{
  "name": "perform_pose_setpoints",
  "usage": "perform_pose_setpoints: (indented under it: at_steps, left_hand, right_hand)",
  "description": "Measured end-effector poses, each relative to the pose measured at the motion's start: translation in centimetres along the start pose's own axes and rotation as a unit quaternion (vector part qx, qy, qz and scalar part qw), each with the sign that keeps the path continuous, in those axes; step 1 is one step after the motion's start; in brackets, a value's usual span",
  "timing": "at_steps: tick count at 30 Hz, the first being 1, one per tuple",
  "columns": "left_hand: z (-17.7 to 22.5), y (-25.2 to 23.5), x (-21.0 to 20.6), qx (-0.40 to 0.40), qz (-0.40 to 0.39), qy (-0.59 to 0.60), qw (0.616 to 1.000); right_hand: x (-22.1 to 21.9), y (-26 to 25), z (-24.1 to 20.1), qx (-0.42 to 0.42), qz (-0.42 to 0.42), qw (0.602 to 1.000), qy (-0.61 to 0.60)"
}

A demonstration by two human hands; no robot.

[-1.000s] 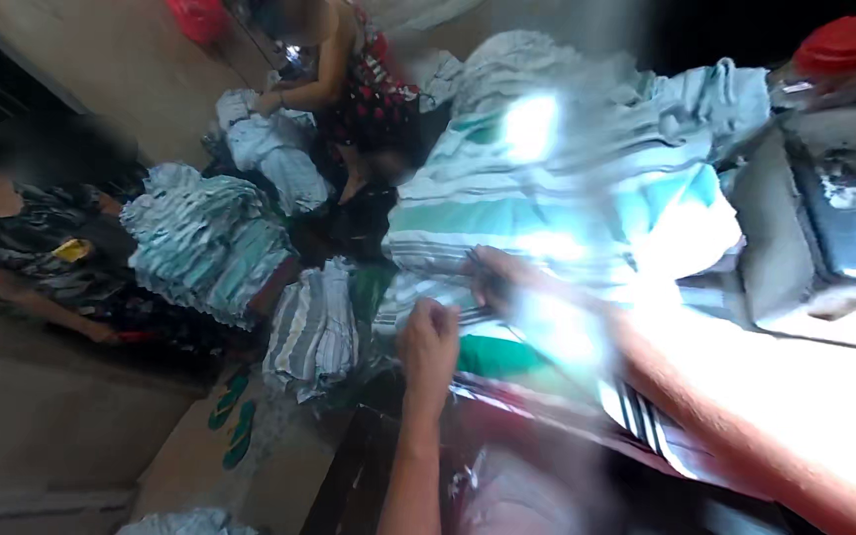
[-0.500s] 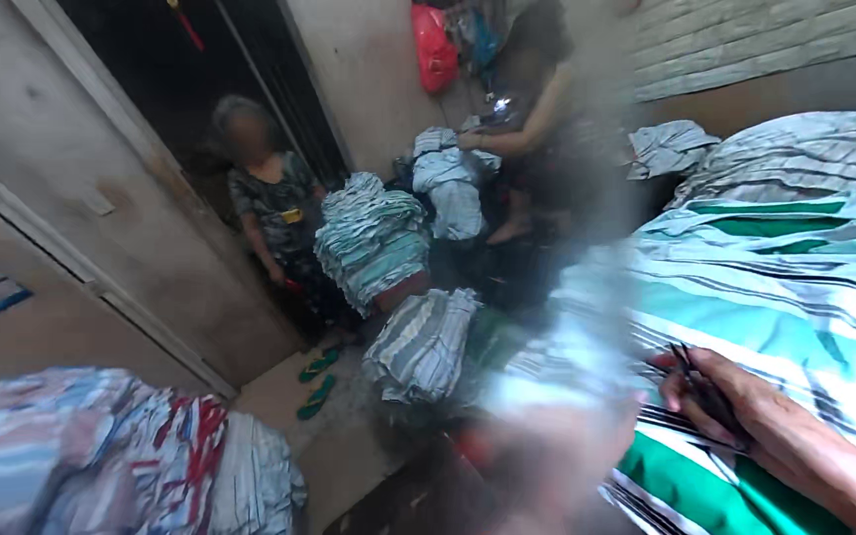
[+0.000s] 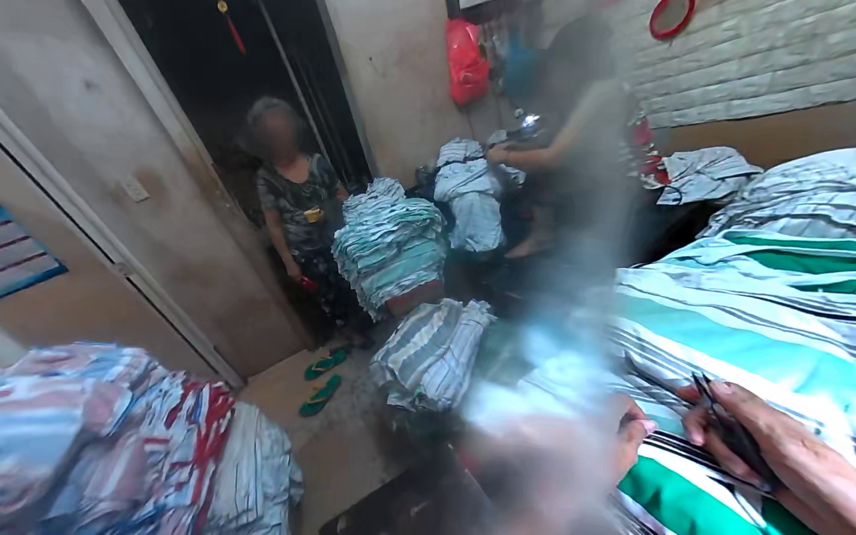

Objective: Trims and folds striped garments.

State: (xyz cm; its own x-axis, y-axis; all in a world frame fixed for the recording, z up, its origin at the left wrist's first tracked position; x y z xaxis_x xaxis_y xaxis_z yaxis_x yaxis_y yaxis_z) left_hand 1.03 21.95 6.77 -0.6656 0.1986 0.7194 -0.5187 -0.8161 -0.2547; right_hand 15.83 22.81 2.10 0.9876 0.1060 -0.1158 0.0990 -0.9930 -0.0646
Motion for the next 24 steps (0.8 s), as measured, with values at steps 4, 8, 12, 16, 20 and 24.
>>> perform_pose_setpoints:
  at_steps: [4,8,12,16,20,24]
  left_hand:
    - [0.0,0.0,-0.7,0.004,-0.01,-0.019,1.0]
    - [0.0,0.0,-0.6,0.015,-0.016,0.017,1.0]
    - [0.0,-0.1,-0.8,0.022,-0.027,0.025,0.999]
    - [0.1,-0.2,-1.3,0.019,-0.035,-0.006,0.999]
    - [0.0,-0.2,-1.1,0.026,-0.019,-0.018,0.999]
    - [0.3,-0.3,-0.7,0.021,-0.004,-0.035,0.999]
  right_hand:
    - [0.1,0.0,-0.1,0.0,0.004,1.0,0.002]
    - [0.2,0.0,-0.1,0.003,0.005,1.0,0.008]
    - [0.0,0.1,-0.2,0.004,0.005,1.0,0.011]
    - [0.0,0.1,-0.4,0.008,0.008,1.0,0.012]
    - [0.1,0.0,-0.2,0.012,0.005,1.0,0.016]
    - [0.0,0.0,-0.2,0.013,0.009,1.0,0.024]
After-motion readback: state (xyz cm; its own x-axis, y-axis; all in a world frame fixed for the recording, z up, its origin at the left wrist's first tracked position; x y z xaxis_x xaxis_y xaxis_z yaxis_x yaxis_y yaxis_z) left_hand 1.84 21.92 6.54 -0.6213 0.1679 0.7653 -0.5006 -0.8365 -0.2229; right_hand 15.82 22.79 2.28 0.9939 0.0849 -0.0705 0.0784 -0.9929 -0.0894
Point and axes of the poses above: each hand's wrist, its own y-axis away from the middle knuckle, its own x-axis out of the back of the hand, z = x × y, the point moved 10 cm from there along -y, towards the middle knuckle, and after that the axes turned 2 degrees about -z, right-handed, at the moved point
